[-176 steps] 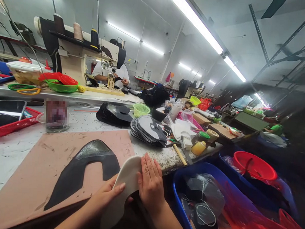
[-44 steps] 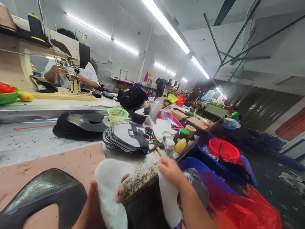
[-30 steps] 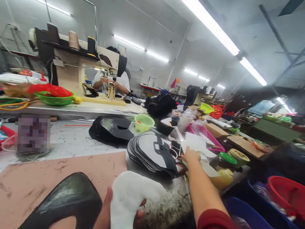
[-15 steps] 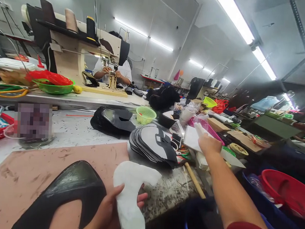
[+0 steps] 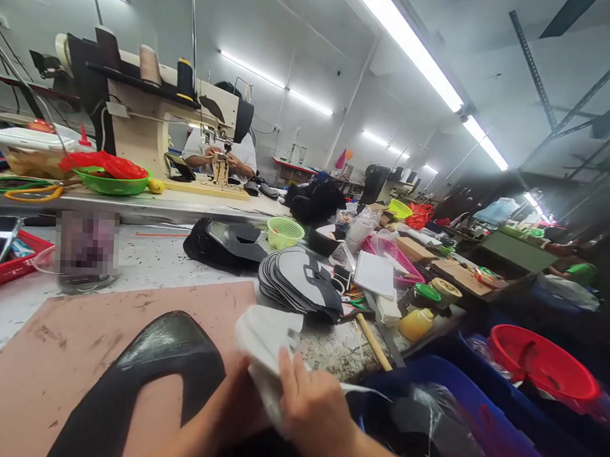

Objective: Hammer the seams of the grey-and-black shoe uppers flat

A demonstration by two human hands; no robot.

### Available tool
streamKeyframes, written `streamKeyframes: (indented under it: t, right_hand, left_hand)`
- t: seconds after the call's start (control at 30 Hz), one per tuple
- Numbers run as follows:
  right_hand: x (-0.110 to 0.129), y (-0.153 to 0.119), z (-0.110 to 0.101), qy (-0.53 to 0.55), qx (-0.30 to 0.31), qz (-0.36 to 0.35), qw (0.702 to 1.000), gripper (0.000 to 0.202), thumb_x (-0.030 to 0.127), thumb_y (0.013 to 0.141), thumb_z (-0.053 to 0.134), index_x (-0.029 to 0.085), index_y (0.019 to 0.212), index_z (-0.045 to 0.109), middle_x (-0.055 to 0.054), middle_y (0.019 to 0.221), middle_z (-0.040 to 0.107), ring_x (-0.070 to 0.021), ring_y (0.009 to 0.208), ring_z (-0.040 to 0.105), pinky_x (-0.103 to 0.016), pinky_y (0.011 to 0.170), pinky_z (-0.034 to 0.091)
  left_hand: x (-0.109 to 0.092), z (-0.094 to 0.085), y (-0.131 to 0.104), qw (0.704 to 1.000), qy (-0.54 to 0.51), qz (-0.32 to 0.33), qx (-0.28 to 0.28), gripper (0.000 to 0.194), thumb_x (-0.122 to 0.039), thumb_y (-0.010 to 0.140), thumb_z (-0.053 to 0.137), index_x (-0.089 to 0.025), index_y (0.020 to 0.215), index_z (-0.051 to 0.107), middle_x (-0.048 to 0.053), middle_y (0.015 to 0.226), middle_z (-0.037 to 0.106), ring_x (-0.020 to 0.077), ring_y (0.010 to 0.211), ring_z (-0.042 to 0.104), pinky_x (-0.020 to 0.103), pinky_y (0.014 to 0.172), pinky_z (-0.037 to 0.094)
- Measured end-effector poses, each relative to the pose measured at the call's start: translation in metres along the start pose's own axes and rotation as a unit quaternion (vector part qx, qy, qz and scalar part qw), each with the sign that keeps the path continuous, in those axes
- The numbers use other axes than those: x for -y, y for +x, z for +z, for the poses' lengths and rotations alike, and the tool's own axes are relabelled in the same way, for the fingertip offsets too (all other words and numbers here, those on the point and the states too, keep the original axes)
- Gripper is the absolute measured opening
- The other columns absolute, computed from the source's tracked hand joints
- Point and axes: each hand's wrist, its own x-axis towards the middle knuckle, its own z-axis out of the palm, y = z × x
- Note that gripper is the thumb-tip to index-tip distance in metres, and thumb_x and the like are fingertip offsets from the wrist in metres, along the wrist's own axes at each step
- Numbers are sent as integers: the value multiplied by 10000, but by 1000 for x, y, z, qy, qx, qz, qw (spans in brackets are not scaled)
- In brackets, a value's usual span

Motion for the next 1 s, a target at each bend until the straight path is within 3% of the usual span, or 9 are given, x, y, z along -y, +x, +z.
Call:
streamKeyframes:
  t: [0.1,0.23,0.3,0.4,0.53,0.7,0.87,1.0]
  right_hand:
    - [9,-7,5,145,50,33,988,385,249,803,488,67,1121,604,-173,912,701,-187,543,617,-265,474,448]
    - [-7,-5,-4,313,150,210,914,403,445,811,523,199,1117,615,-81,997,700,-227,863,666,-282,693,521]
    - [-8,-1,-7,336,197,284,876,541,446,737,607,188,1210,560,-83,985,703,-251,854,670,-321,725,528]
    - [4,2,-4,376,221,329,838,659,331,624,693,178,1245,534,-77,973,703,-265,861,667,-353,764,530]
    - [20,-3,1,405,175,333,834,561,199,623,604,197,1183,577,-76,1035,684,-248,940,648,-345,825,519]
    - [24,-8,-7,425,133,310,840,528,158,583,564,210,1106,617,-55,989,683,-229,899,657,-307,791,532]
    - [24,-7,-10,445,152,323,822,529,224,584,664,229,1107,582,-40,968,696,-232,848,669,-314,774,534]
    - [21,-11,-6,432,103,339,829,480,219,594,626,222,1069,557,-28,906,695,-218,803,669,-301,737,540]
  left_hand:
    - [-1,8,1,1000,-1,-14,-16,570,-501,761,602,-120,1185,588,141,1114,643,342,1199,461,430,1064,236]
    - [-2,7,-1,996,-25,-11,-85,635,-521,754,584,-65,1195,567,164,995,683,371,1094,543,470,1006,315]
    - [-2,4,-1,993,-32,-11,-111,690,-549,721,612,-59,1203,557,164,962,693,378,1066,561,475,987,341]
    - [0,-1,-1,987,-33,-6,-155,709,-555,711,629,-69,1220,543,159,948,698,373,1047,578,475,975,362]
    - [0,-2,-3,976,-37,10,-212,663,-567,730,616,-94,1193,566,145,932,705,359,1036,590,477,973,370]
    - [0,1,-3,985,-37,-5,-169,786,-688,530,706,-87,1033,657,145,903,709,373,1068,563,446,995,363]
    - [2,-4,-1,990,-14,3,-143,711,-698,564,674,-87,927,691,138,880,709,359,1104,541,423,1013,352]
    - [3,-10,-2,991,1,-17,-132,717,-633,605,698,-85,1063,643,156,951,693,358,1090,551,430,984,377]
